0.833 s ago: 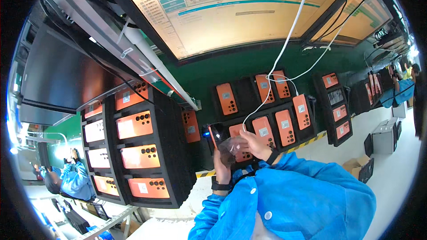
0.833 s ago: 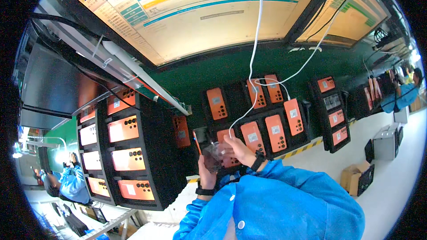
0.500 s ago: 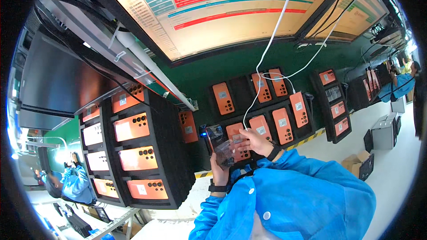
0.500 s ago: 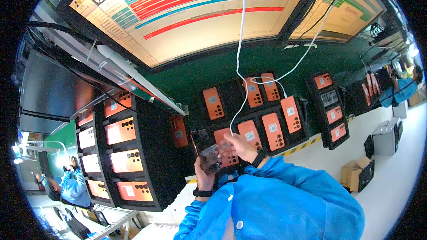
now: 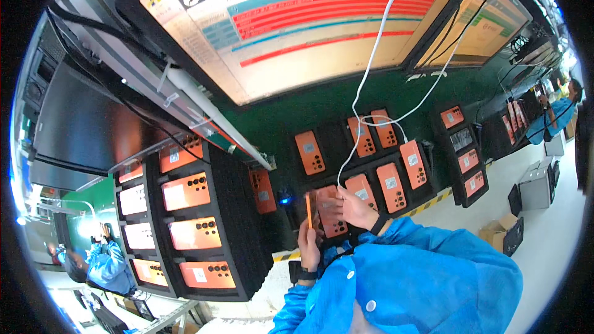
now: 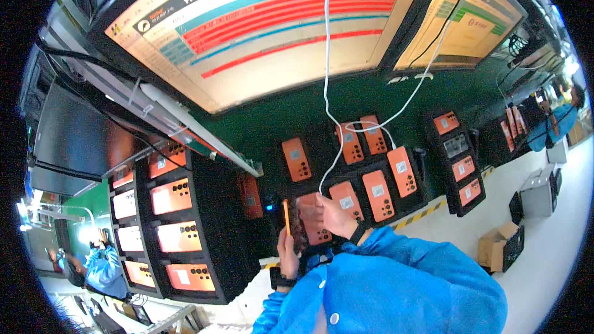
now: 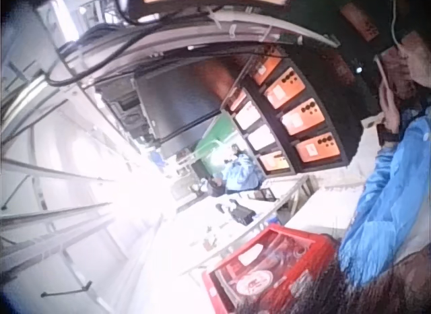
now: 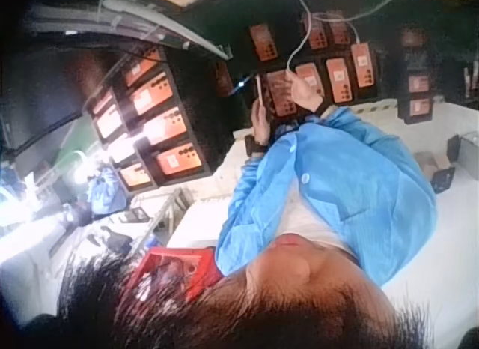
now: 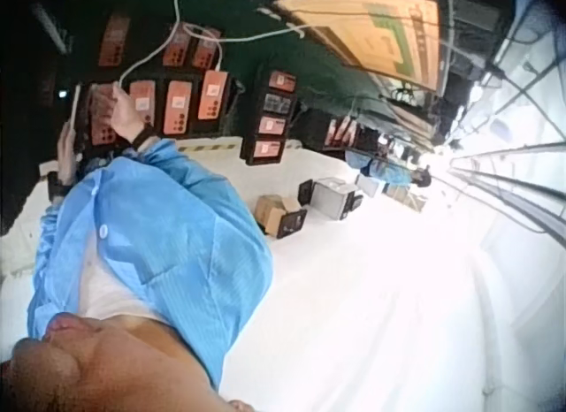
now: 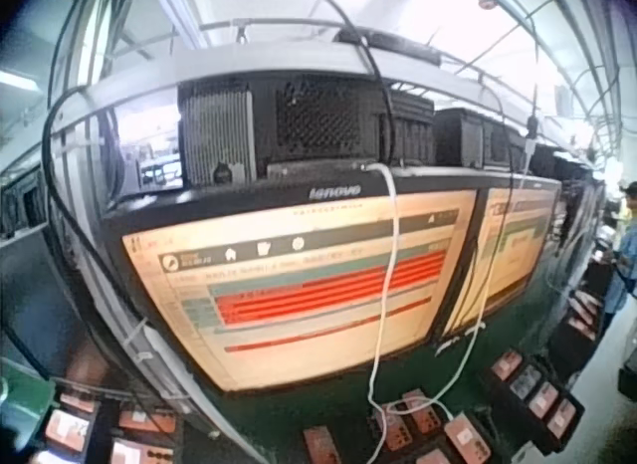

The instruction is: Scanning barcodes and checking the charging and test status of smartphones on a rack in an electronics facility.

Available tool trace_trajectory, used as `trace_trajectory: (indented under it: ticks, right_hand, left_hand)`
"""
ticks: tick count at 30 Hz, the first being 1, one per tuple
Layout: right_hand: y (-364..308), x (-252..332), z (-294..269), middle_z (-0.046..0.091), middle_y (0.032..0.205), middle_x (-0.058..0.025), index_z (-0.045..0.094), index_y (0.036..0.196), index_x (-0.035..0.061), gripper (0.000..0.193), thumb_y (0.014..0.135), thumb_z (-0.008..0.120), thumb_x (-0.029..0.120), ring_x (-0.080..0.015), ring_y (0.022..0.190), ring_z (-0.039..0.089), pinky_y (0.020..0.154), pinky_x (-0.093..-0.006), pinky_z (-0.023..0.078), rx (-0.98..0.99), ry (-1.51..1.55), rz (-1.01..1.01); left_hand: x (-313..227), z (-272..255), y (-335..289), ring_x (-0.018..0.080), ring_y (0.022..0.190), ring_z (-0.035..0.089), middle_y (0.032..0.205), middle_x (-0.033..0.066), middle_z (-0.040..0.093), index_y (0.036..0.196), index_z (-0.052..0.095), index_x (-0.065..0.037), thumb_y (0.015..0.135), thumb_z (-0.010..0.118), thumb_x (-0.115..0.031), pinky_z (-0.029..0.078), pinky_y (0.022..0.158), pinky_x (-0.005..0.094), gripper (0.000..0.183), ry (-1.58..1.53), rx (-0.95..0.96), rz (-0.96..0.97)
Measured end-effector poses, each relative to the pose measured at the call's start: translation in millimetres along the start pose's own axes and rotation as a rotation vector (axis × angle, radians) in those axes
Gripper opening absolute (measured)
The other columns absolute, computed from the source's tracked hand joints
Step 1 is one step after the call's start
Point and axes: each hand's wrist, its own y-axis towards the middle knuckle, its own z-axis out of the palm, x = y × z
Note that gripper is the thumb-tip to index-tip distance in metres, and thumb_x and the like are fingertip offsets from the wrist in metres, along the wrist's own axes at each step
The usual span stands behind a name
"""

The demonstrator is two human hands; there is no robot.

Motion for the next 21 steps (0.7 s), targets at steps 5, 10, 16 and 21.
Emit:
trace_trajectory:
  ticks: [5,10,16,21]
  right_hand:
    - [-1,3,4,0.061,0.113,-0.0072,0.052,0.119,0.0112,0.044,0.091,0.053,0.045,-0.0243,0.102,0.06,0.091,-0.0452,0.048,0.08,0.058,0.015]
    - [15,-5,-19,0.059,0.105,-0.0067,0.05,0.109,0.0112,0.032,0.088,0.063,0.032,-0.0222,0.096,0.062,0.078,-0.0436,0.055,-0.145,-0.188,-0.094]
    - [7,-1,-12,0.053,0.096,-0.0046,0.044,0.102,0.0078,0.025,0.089,0.061,0.021,-0.017,0.088,0.062,0.068,-0.0379,0.058,-0.367,-0.349,-0.328]
    - [6,1,-32,0.05,0.083,-0.0014,0.041,0.098,0.0099,0.021,0.089,0.06,0.011,-0.0111,0.076,0.059,0.06,-0.029,0.057,-0.318,-0.43,-0.429]
  left_hand:
    - [5,-2,-3,0.0351,0.109,0.05,0.119,0.0199,0.051,0.128,0.049,-0.004,0.085,0.06,-0.025,0.038,0.096,0.0421,0.049,0.662,-0.032,0.38]
    - [-9,1,3,0.0353,0.113,0.047,0.123,0.0173,0.049,0.123,0.054,-0.01,0.075,0.07,-0.025,0.036,0.095,0.0453,0.053,1.028,-0.016,0.446]
    - [22,-37,53,0.0365,0.11,0.049,0.118,0.0195,0.054,0.116,0.055,-0.002,0.08,0.064,-0.022,0.037,0.094,0.0453,0.042,0.724,-0.22,0.473]
    - [102,-95,136,0.0338,0.105,0.053,0.109,0.0195,0.058,0.113,0.055,0.0,0.087,0.056,-0.026,0.04,0.091,0.0422,0.037,0.737,-0.606,0.178]
